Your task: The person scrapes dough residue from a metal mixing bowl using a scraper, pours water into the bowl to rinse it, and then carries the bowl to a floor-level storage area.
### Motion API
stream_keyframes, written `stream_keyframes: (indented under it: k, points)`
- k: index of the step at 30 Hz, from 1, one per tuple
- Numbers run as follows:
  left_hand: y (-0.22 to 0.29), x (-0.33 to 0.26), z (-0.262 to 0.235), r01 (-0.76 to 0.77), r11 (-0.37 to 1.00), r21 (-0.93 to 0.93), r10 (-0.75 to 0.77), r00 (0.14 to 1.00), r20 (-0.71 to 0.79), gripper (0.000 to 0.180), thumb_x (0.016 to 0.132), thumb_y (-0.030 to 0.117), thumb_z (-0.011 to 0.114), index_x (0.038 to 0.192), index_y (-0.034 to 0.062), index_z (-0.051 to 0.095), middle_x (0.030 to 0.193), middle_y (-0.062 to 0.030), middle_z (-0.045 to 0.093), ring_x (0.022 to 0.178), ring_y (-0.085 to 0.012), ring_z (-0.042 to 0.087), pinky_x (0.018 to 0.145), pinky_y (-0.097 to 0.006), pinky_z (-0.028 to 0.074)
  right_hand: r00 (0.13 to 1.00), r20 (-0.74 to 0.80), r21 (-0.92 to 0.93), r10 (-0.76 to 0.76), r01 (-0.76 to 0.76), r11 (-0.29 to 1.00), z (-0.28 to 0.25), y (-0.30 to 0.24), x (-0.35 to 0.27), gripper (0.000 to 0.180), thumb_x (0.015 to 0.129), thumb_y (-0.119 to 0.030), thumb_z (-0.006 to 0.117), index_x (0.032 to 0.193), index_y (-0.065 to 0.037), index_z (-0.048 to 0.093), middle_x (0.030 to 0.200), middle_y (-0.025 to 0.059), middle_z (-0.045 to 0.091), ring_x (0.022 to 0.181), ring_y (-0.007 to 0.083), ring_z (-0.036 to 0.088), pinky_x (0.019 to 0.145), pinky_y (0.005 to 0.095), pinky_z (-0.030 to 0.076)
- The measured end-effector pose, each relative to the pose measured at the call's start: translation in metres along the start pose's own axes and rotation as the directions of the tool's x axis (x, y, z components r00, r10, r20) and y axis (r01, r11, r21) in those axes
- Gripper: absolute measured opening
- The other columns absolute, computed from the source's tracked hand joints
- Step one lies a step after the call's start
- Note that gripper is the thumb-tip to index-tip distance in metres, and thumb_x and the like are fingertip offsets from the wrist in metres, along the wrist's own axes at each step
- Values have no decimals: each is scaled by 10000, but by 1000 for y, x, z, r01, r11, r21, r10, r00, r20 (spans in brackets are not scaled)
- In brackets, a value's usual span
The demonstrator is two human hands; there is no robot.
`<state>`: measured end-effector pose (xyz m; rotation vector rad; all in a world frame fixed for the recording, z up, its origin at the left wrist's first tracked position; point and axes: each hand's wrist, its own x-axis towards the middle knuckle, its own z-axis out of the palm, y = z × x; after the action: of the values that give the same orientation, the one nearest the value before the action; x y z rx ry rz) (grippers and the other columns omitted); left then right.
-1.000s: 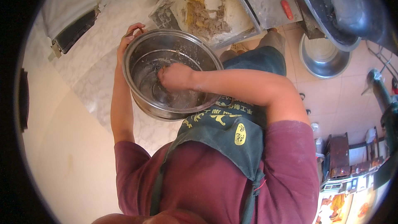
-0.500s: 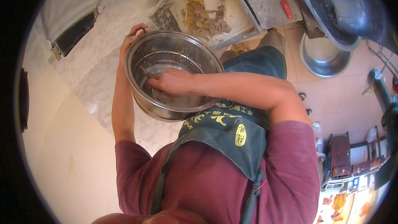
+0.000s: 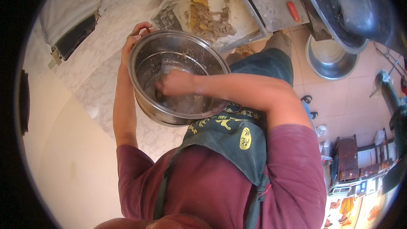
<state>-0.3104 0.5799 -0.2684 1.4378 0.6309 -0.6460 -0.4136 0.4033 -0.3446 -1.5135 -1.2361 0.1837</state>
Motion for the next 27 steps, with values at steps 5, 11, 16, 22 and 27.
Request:
stream_keyframes:
  k: [5,11,16,22,27]
  points:
    - [1,2,3,13,1000,23,-12,1000,-20,459,838,228,508,1259,47,543,1102,-89,615,1038,-184,598,940,-305,473,982,159,78,107,-120,990,-11,3,18,283,846,-211,600,1038,-4,623,841,168,696,670,322,702,572,443,555]
    - [-4,1,-6,23,1000,-5,-23,999,-32,448,835,234,516,1243,54,556,1090,-78,607,1026,-178,595,936,-302,475,883,325,195,340,-414,889,-65,29,-21,357,796,-236,697,1113,-80,646,819,143,709,801,373,694,699,496,542]
    - [-3,6,-2,58,998,-4,-58,996,-62,426,837,227,522,1228,63,573,1077,-69,594,1024,-179,595,938,-301,477,934,346,431,95,-248,868,-45,50,-17,340,759,-237,688,1078,-120,669,860,135,705,834,364,680,733,465,533]
    - [-4,10,-3,102,993,-63,-104,994,-36,411,847,211,537,1231,69,573,1079,-73,593,1030,-188,597,947,-315,481,858,495,400,136,-364,841,-83,82,-21,284,779,-251,676,1025,-112,695,870,162,704,849,401,668,759,462,525]
    - [-3,15,-3,120,991,-56,-124,990,-68,419,847,214,538,1239,71,571,1076,-78,603,1029,-192,598,937,-317,483,808,584,288,85,-304,908,-64,87,-9,304,787,-241,655,1058,-116,707,910,179,712,883,406,670,770,484,524]
